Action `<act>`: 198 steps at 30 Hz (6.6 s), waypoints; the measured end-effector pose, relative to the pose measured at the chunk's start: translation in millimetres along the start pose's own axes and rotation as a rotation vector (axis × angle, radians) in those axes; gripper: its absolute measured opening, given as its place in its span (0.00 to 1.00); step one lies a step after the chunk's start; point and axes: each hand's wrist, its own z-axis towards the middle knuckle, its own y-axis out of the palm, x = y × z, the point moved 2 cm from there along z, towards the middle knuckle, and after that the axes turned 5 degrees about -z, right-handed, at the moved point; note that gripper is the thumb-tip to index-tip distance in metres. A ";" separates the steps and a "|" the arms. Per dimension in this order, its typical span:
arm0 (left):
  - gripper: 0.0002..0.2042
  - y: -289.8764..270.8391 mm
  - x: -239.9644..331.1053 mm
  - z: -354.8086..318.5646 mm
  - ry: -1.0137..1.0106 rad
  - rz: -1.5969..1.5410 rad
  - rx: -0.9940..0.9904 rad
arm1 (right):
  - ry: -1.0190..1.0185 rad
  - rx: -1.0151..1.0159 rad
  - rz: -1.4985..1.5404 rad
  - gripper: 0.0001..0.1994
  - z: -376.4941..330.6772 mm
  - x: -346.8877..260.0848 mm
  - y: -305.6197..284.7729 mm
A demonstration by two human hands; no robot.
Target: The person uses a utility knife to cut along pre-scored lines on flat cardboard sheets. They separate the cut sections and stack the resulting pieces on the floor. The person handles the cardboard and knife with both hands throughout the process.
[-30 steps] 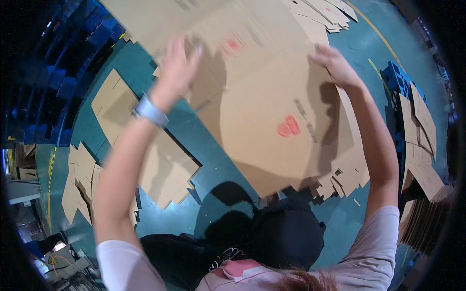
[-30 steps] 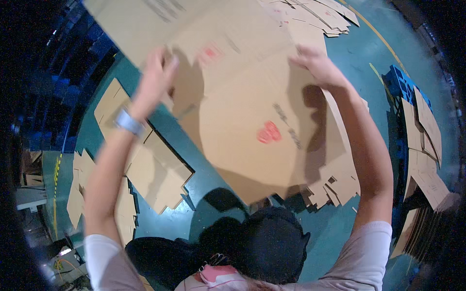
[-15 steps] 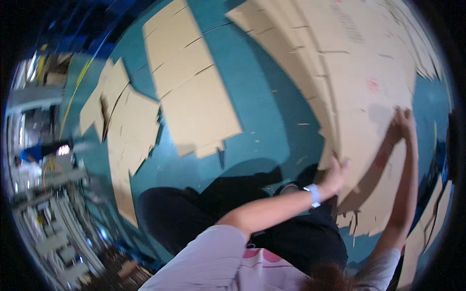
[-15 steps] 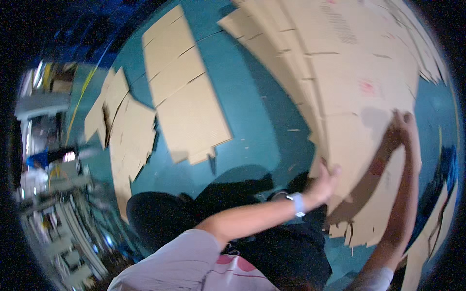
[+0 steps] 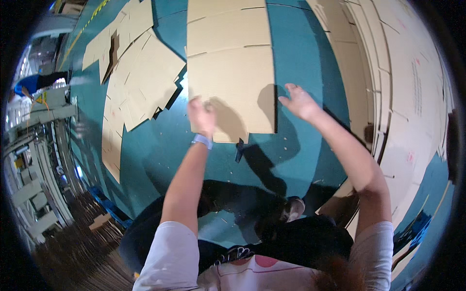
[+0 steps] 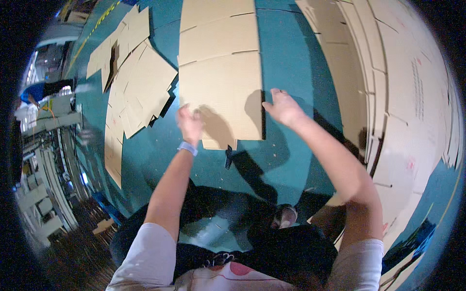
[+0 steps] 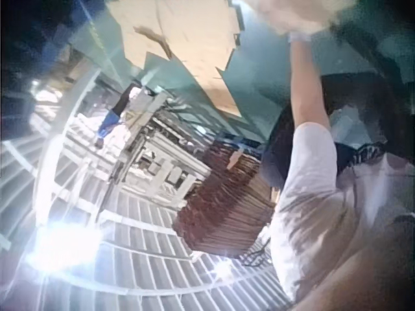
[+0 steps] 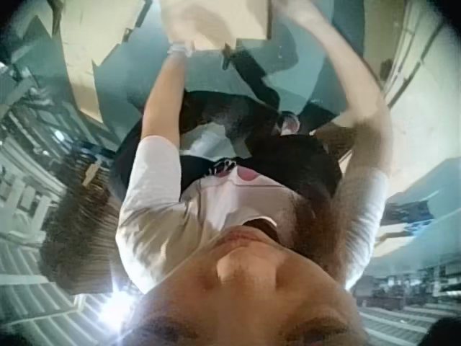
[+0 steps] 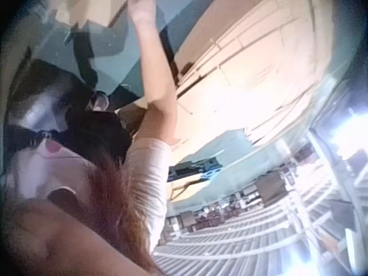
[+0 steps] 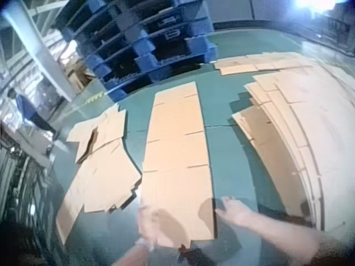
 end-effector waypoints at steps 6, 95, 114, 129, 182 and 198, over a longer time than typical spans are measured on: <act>0.25 -4.2 -95.0 -8.5 -0.778 -0.508 -0.493 | 0.102 0.042 0.156 0.23 33.3 -14.6 69.6; 0.12 -252.8 71.2 4.1 -0.371 -0.210 -0.330 | -1.049 0.616 -0.491 0.17 77.4 -251.3 -112.1; 0.33 -164.0 51.6 -137.5 -1.277 -1.569 0.294 | -1.172 0.455 -0.704 0.17 111.0 -257.4 -116.6; 0.26 -134.5 60.6 -141.2 -1.206 -1.227 0.335 | -1.109 0.428 -0.704 0.18 97.7 -249.1 -118.9; 0.28 -194.3 -36.9 120.3 -0.473 -0.591 -0.570 | -0.813 0.639 -0.365 0.22 11.5 -213.4 -134.5; 0.20 -214.9 -78.2 145.1 -0.656 -0.698 -0.609 | -0.793 0.574 -0.168 0.28 8.5 -208.2 -134.1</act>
